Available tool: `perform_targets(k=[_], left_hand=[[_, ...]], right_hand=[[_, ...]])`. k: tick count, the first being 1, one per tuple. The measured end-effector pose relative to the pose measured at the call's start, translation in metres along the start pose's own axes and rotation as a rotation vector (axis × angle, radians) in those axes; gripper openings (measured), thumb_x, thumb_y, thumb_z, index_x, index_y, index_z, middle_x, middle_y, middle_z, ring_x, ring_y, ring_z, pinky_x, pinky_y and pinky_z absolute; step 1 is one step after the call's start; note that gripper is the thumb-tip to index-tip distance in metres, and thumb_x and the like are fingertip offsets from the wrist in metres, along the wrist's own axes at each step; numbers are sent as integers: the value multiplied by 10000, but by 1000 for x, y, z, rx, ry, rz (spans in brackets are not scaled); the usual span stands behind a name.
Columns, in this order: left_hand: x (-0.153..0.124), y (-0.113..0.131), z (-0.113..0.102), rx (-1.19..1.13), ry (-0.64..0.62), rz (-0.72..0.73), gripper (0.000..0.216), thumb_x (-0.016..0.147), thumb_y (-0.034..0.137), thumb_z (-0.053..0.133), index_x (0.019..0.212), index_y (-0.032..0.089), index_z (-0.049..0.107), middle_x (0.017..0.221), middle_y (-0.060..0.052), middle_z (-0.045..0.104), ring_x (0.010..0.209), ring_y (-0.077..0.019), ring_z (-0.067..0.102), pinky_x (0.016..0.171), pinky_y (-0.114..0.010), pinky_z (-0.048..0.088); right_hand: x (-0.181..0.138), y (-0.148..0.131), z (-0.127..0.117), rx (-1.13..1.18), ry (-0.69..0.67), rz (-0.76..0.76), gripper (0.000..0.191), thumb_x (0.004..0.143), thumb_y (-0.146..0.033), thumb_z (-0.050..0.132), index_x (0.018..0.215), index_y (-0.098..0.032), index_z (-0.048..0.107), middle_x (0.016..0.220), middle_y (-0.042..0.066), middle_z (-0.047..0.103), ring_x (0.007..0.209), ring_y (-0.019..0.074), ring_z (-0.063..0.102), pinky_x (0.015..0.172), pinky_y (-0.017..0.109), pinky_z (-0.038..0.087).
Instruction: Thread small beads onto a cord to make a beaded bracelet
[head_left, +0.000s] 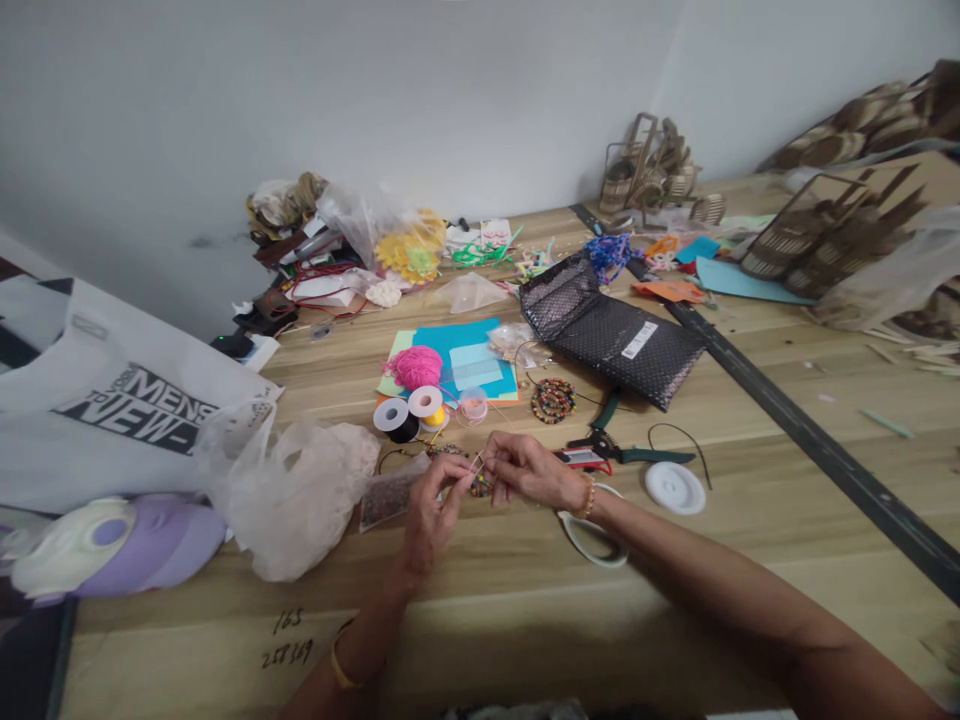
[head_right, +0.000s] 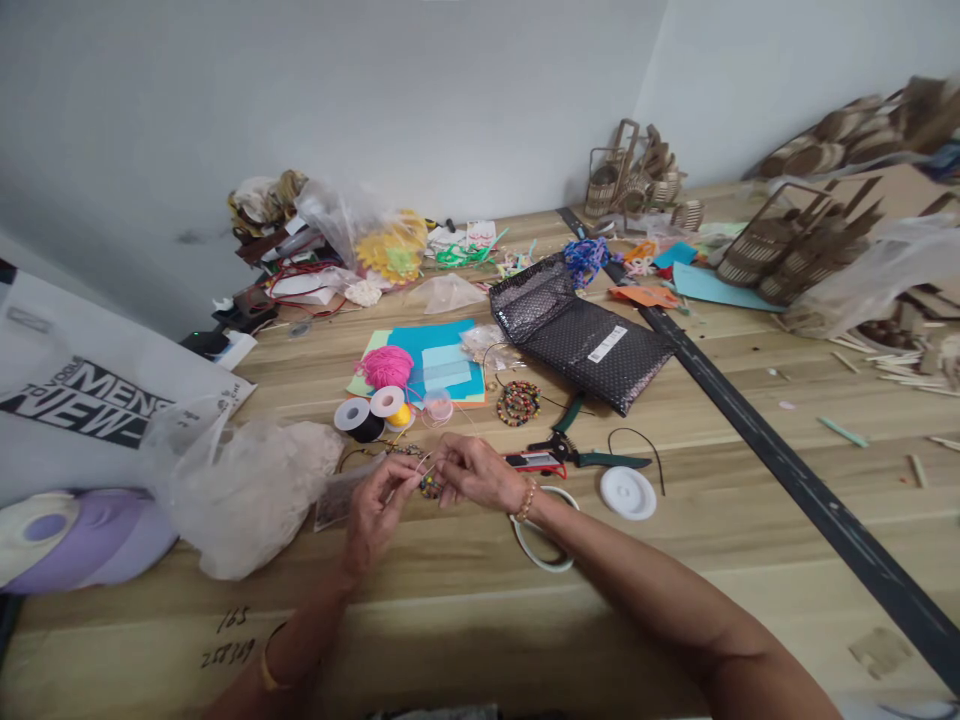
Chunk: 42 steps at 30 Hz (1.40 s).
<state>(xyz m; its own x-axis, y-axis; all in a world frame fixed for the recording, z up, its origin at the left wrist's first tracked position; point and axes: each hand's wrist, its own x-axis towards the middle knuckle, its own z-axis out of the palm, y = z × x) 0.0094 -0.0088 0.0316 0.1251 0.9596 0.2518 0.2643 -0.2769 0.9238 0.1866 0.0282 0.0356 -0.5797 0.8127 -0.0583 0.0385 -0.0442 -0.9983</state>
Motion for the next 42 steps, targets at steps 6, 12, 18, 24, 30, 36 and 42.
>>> perform_targets(k=[6,12,18,24,30,36,42], left_hand=[[0,2,1,10,7,-16,137,815,242,580,699,169,581,812,-50,614,782,-165,584,699,-251,464],[6,2,-3,-98,41,-167,145,779,291,612,703,172,580,839,-51,659,797,-171,601,725,-261,461],[7,-5,-3,-126,-34,-261,187,746,322,645,688,160,573,671,-7,611,634,-133,554,621,-237,430],[7,0,-3,-163,-96,-312,215,734,350,646,688,157,563,653,-5,605,616,-130,548,602,-235,413],[6,-1,-1,-96,-109,-294,207,735,335,638,673,153,562,620,4,570,578,-115,510,564,-222,386],[4,-2,-1,-103,-106,-295,203,736,330,655,683,156,566,586,20,549,536,-94,470,519,-203,347],[8,8,0,-270,-158,-394,211,699,332,694,685,154,582,621,5,602,574,-119,554,574,-230,414]], right_hand=[[1,1,-1,-29,8,-15,212,874,-354,514,782,-170,461,629,-6,600,525,132,645,431,184,445],[0,-3,-3,-66,102,-81,223,857,-346,557,774,-140,541,587,-16,583,493,88,551,451,170,382],[2,-5,0,163,136,-58,290,745,-388,694,712,-129,567,596,-3,606,464,74,509,437,179,393],[2,-4,4,383,42,-3,324,715,-396,723,745,-154,510,719,26,651,563,115,615,501,210,477],[-1,-4,3,-107,37,-171,344,831,-281,600,1143,-151,533,654,-34,569,530,82,481,507,189,388],[-5,-7,3,-464,92,-240,171,873,-244,542,790,-125,633,683,0,575,612,97,467,578,204,360],[-5,-8,4,-375,68,-179,196,894,-281,510,826,-128,612,599,-26,527,542,89,437,522,195,338]])
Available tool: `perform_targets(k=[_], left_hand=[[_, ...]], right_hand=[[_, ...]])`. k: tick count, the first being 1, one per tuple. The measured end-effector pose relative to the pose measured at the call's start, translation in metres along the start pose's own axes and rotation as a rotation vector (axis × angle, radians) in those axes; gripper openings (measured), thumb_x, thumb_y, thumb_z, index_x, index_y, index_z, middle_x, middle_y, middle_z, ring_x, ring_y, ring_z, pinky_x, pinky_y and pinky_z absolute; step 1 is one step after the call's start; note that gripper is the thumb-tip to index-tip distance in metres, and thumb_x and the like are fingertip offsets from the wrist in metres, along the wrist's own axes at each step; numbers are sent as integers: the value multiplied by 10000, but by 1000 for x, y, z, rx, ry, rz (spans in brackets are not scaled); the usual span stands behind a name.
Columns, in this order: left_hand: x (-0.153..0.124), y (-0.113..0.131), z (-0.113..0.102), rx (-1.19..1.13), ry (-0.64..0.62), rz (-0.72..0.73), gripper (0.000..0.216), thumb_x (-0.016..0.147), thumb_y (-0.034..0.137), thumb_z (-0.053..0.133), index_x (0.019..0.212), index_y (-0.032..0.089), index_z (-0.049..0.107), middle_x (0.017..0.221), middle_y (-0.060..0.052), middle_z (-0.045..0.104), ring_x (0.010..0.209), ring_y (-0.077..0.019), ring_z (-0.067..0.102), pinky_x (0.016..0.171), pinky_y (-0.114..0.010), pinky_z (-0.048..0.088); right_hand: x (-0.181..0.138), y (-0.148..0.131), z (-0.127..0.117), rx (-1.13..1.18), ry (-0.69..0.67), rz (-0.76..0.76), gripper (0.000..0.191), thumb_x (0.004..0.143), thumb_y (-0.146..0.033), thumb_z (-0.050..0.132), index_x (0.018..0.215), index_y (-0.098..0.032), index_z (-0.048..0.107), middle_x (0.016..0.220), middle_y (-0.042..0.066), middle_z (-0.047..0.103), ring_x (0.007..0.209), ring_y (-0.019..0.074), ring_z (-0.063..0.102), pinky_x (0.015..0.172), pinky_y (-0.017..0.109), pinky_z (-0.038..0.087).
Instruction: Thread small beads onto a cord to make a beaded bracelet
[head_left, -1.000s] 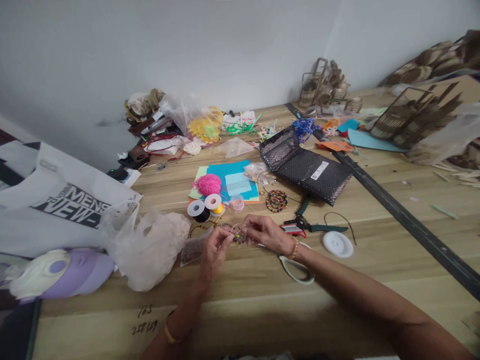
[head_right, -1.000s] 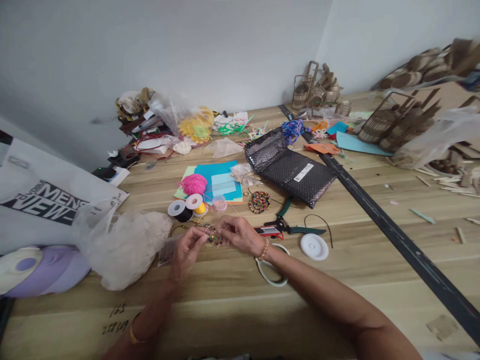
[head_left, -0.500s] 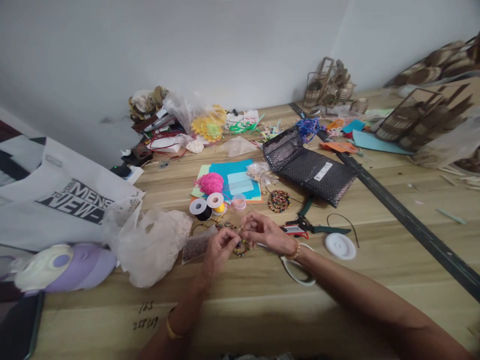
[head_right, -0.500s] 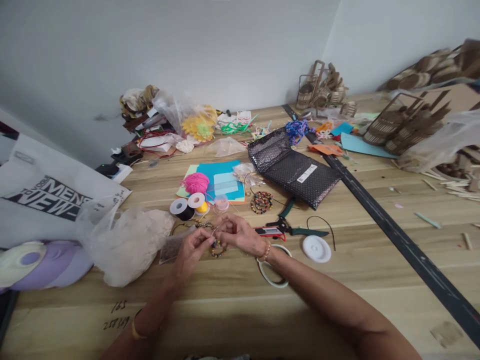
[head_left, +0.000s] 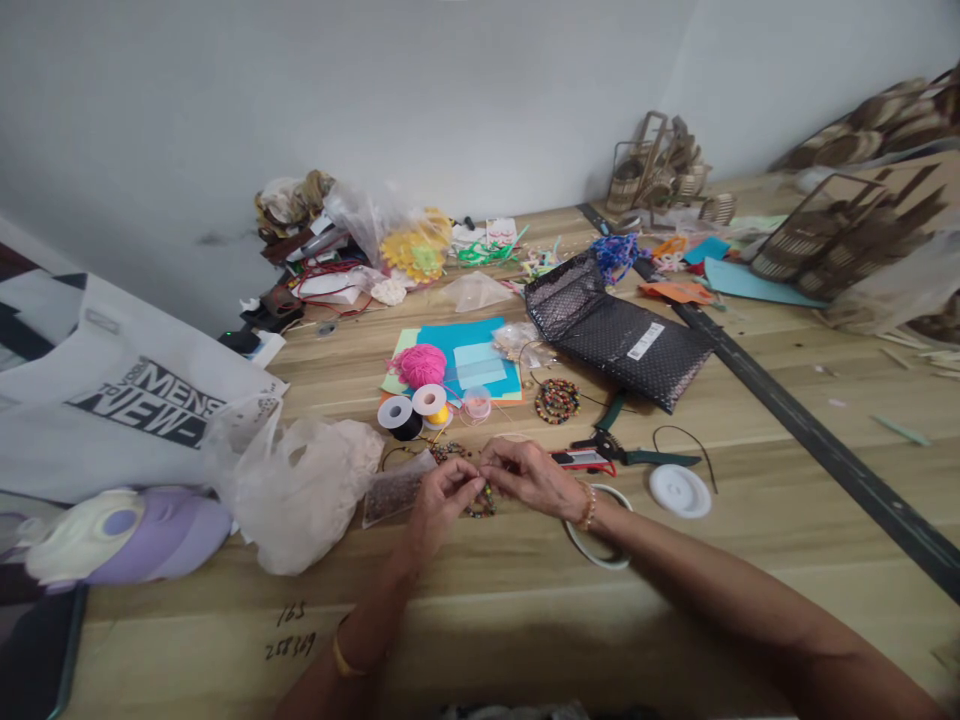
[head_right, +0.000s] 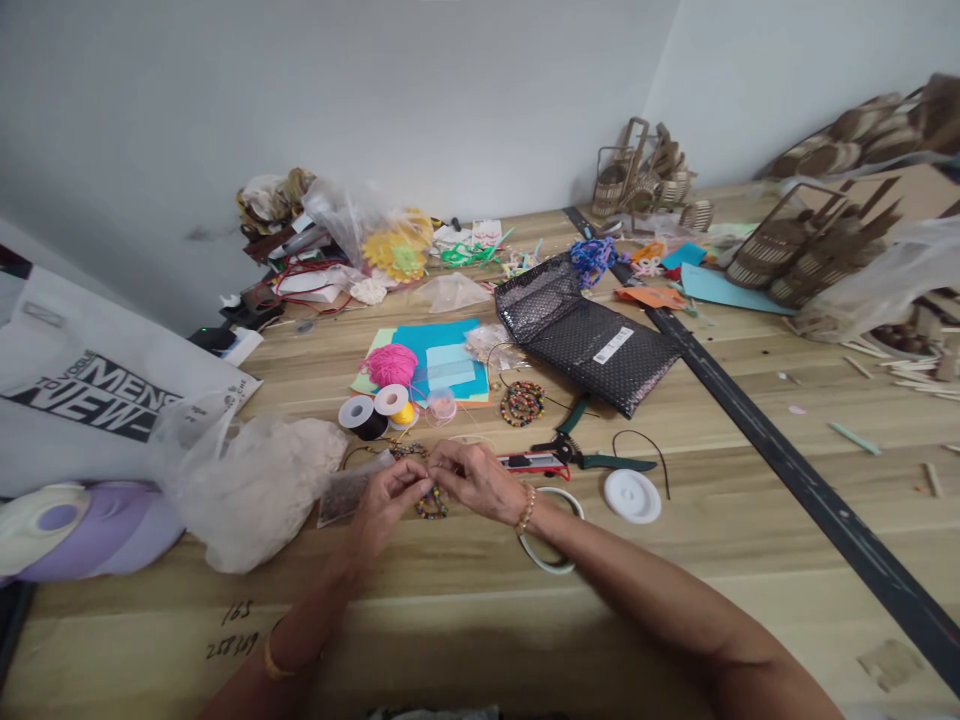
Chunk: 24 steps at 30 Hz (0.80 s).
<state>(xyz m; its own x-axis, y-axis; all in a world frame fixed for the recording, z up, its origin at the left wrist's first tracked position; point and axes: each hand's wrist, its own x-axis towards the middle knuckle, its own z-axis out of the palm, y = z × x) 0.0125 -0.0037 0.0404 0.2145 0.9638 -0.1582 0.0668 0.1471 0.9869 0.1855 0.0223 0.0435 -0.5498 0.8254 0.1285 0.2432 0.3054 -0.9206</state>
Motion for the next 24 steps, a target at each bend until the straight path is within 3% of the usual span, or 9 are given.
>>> perform_targets(k=[7,16,24], left_hand=[[3,-13,-2,-96,-56,-63,222,666,315,727,666,150,578,588,17,610,548,-115,563,581,-237,435],[6,-19,-5,-137,-46,-83,262,613,322,772,635,147,580,586,9,592,548,-116,542,558,-248,436],[7,-27,-4,-135,-22,-86,238,619,296,779,637,148,593,594,9,599,559,-108,536,553,-231,414]], right_hand=[[-1,-5,-1,8,-7,-5,180,883,-258,506,795,-127,593,638,-17,536,566,89,424,532,196,325],[-4,-5,2,-97,22,-81,160,882,-234,488,773,-148,568,627,-20,521,571,94,429,536,199,318],[-4,-2,3,-87,18,-48,188,899,-265,484,785,-145,575,608,-29,501,547,86,405,510,194,305]])
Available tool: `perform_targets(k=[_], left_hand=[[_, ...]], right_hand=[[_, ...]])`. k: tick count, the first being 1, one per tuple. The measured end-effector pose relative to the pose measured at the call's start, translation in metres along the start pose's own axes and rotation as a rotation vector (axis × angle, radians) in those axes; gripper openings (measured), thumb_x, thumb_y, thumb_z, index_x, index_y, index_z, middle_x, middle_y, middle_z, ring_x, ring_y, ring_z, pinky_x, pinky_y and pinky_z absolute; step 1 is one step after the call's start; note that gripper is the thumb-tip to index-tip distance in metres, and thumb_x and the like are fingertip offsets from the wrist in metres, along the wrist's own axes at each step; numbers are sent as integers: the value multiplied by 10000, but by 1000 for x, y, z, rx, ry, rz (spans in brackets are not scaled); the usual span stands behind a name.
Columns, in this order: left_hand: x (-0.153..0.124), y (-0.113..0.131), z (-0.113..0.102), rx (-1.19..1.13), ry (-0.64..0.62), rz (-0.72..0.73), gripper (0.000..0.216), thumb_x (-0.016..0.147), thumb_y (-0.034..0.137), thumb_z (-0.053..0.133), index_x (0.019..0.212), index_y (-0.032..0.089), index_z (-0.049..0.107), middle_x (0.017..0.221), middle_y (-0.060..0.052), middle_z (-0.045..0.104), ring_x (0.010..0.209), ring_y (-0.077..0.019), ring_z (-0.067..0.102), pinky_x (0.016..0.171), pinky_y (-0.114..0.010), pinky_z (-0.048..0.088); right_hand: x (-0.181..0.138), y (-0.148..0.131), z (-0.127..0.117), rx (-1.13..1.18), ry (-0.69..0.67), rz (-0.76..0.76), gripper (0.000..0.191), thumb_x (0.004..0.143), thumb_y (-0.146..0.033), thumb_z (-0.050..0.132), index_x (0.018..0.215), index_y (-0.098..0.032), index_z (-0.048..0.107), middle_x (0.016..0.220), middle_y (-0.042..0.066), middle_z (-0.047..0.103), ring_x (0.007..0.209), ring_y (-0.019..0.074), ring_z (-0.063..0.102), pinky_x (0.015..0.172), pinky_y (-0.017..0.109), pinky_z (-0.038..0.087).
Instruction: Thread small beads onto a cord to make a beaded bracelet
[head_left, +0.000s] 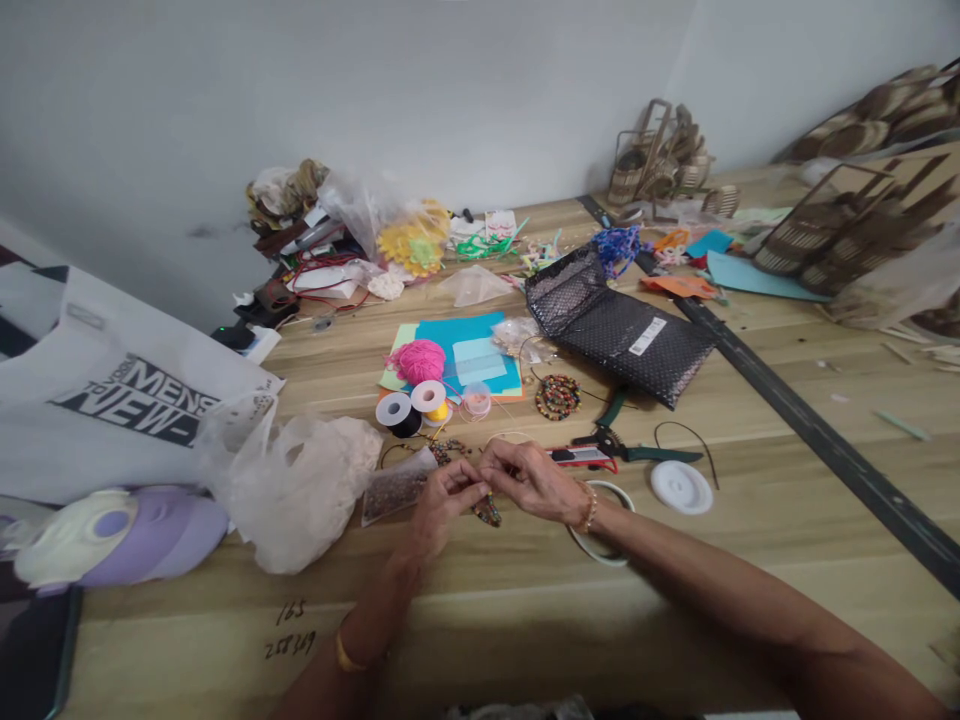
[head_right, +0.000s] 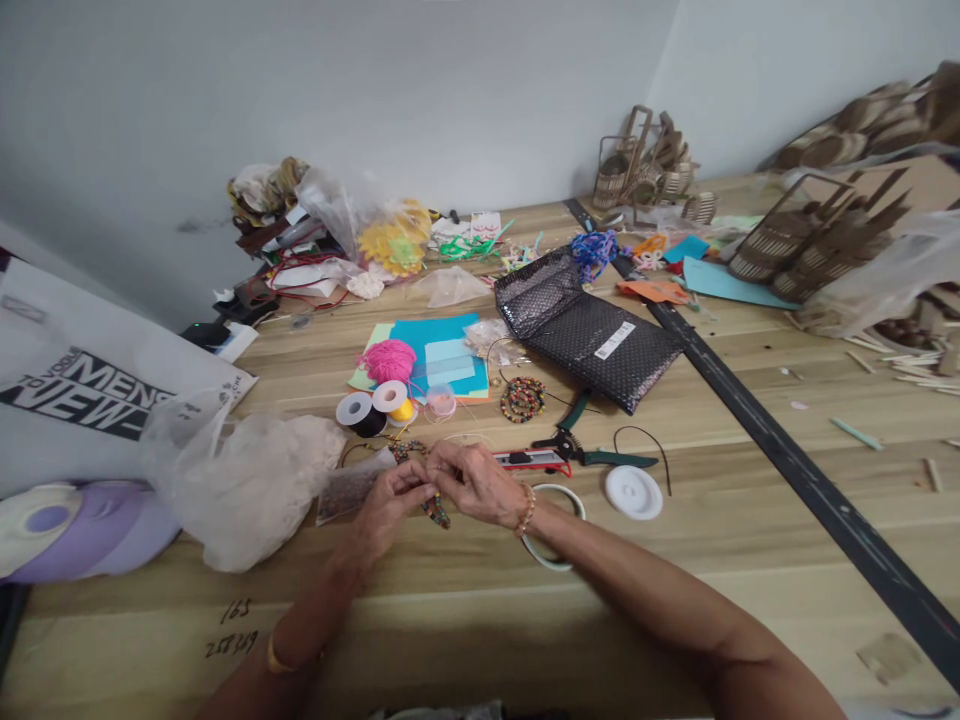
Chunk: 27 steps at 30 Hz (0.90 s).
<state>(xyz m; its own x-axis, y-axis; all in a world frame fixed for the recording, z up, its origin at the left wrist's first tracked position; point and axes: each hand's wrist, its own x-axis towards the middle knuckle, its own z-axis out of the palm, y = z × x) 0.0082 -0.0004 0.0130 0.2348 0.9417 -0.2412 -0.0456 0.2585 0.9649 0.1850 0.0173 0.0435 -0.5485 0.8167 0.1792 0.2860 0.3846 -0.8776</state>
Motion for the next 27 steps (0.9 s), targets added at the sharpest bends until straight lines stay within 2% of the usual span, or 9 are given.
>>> perform_targets(k=[4,8,13,20,25,27], left_hand=[[-2,2,3,-44,-28,-31,252,637,315,767,692,146,589,619,6,611,551,-107,548,552,-230,438],[-3,5,7,-133,-87,-83,273,695,370,720,765,132,605,675,-23,646,550,-104,558,541,-229,443],[-3,4,6,-93,-90,-95,248,701,344,718,738,137,587,625,-8,635,527,-101,557,534,-225,426],[-4,6,7,-61,-104,-42,249,679,307,732,691,155,534,597,23,610,495,-91,549,517,-214,401],[-5,6,8,-26,-66,13,215,727,329,694,698,158,567,622,11,628,548,-114,573,571,-241,440],[-6,6,8,-22,-51,46,189,761,323,663,711,159,583,667,2,643,587,-119,583,607,-251,452]], right_hand=[[2,1,-3,45,-12,29,193,892,-287,504,790,-143,583,619,-20,540,563,91,435,522,192,326],[4,4,-3,191,-39,93,201,897,-312,494,806,-144,558,588,-16,572,523,95,485,515,195,359],[5,6,-2,255,-46,102,217,889,-325,493,779,-145,545,581,-17,561,514,90,481,495,187,339],[3,4,-4,115,-39,35,164,868,-253,504,759,-144,561,607,-21,550,534,81,422,505,187,319],[5,3,-3,165,-36,97,176,881,-272,494,762,-150,538,587,-22,561,507,83,458,486,188,330],[5,4,-1,251,-49,117,146,895,-290,480,848,-158,518,617,-15,588,525,96,517,493,189,361]])
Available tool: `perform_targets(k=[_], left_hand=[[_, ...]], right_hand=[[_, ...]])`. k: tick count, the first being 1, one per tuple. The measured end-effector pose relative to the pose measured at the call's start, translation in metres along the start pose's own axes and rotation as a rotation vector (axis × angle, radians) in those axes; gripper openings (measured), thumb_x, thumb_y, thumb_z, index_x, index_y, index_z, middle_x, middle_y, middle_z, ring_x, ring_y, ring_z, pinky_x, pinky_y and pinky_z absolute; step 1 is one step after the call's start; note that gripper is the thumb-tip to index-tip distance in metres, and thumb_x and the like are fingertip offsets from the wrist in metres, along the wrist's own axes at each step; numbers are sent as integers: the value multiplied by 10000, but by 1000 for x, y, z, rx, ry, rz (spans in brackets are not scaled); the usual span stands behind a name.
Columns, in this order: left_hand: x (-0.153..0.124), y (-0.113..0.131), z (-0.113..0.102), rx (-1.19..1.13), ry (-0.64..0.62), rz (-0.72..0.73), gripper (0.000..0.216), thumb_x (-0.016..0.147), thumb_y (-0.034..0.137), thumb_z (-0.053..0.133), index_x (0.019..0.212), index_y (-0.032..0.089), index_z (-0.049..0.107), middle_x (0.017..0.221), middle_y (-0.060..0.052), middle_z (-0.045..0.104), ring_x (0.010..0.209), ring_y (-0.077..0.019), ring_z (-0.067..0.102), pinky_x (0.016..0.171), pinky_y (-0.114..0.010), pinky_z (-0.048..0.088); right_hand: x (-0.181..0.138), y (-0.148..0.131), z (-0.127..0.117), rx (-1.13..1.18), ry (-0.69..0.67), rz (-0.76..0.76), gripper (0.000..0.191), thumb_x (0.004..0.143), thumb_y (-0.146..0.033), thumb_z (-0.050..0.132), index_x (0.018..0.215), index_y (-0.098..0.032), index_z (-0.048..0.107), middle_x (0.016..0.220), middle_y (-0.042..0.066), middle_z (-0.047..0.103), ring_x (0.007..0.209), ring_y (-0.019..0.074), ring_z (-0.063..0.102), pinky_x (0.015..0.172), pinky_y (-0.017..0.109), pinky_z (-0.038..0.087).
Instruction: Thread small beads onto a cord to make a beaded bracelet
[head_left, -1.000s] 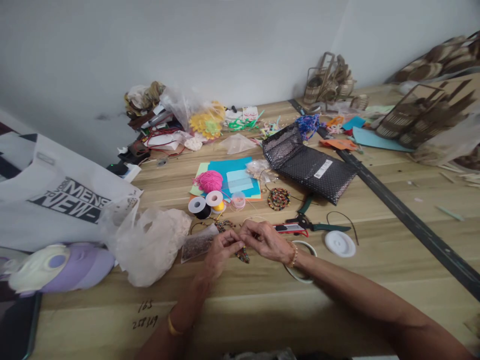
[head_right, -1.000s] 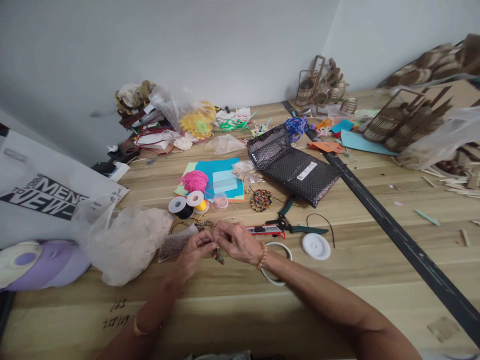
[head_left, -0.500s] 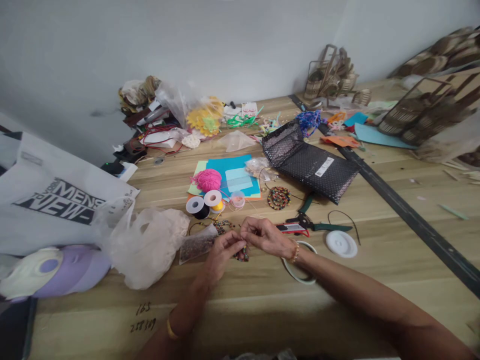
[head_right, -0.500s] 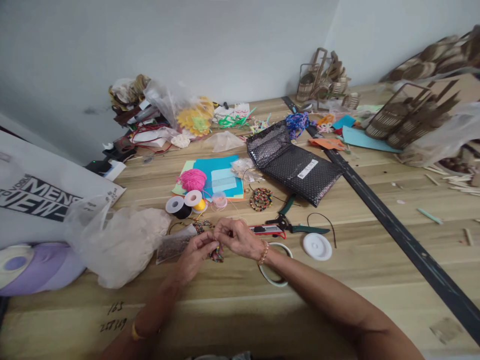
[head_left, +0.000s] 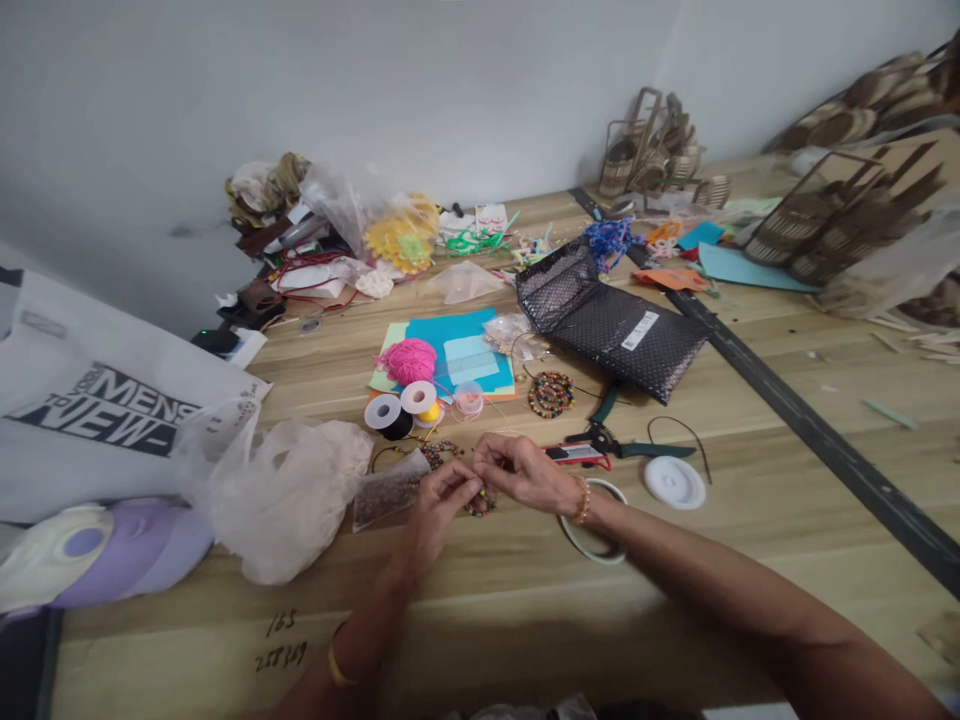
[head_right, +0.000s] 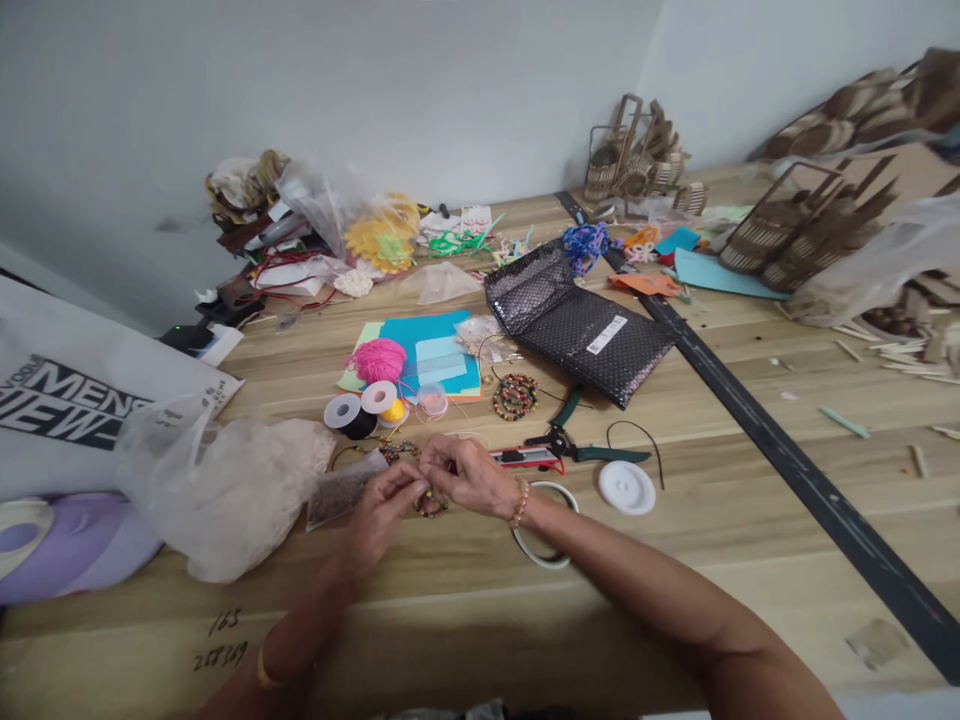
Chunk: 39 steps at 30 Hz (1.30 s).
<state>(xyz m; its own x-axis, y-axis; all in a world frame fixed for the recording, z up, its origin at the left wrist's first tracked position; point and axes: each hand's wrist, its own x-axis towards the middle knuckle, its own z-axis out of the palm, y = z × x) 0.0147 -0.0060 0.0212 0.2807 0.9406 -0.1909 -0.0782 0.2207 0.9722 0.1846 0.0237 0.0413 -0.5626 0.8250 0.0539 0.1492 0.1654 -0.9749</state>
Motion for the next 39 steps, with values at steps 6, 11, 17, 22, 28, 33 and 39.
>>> perform_targets(k=[6,11,17,22,28,33,39], left_hand=[[2,4,0,-124,99,2,190,747,320,674,698,169,569,609,27,602,548,-110,555,567,-246,433],[3,8,3,-262,114,-40,231,699,327,715,670,161,559,610,21,605,522,-102,539,527,-239,422],[7,8,8,-297,128,-80,241,679,317,737,668,154,560,598,19,595,523,-100,536,511,-228,414],[13,12,11,-360,146,-70,226,670,289,745,696,158,562,625,30,587,541,-103,551,518,-230,420],[18,15,15,-366,127,-85,248,655,314,742,686,157,551,594,29,584,517,-111,539,516,-242,414],[21,12,18,-172,178,36,217,718,326,674,664,157,550,549,33,552,520,-99,494,529,-223,378],[18,15,24,89,318,154,199,742,324,634,649,166,554,581,29,571,573,-123,533,569,-221,399]], right_hand=[[-2,-1,-5,-61,63,-121,147,854,-266,565,917,-180,465,662,-34,535,547,91,473,501,190,366],[-2,-6,-11,-439,3,-300,74,873,-155,507,929,-151,555,768,21,552,661,124,492,625,230,406],[0,-1,-15,-613,-37,-301,146,915,-185,477,849,-153,603,822,52,545,748,148,532,670,238,413],[1,-2,-19,-338,58,-257,159,907,-251,515,797,-150,570,854,58,576,736,136,547,643,233,430],[5,4,-8,410,-4,-103,306,853,-445,578,784,-157,499,746,36,617,629,138,603,595,268,480],[8,11,-6,483,-5,-98,325,824,-436,629,741,-140,524,706,34,618,604,112,562,535,218,411],[9,17,-7,431,56,-63,384,788,-492,644,695,-144,511,650,7,580,590,103,522,549,222,404]])
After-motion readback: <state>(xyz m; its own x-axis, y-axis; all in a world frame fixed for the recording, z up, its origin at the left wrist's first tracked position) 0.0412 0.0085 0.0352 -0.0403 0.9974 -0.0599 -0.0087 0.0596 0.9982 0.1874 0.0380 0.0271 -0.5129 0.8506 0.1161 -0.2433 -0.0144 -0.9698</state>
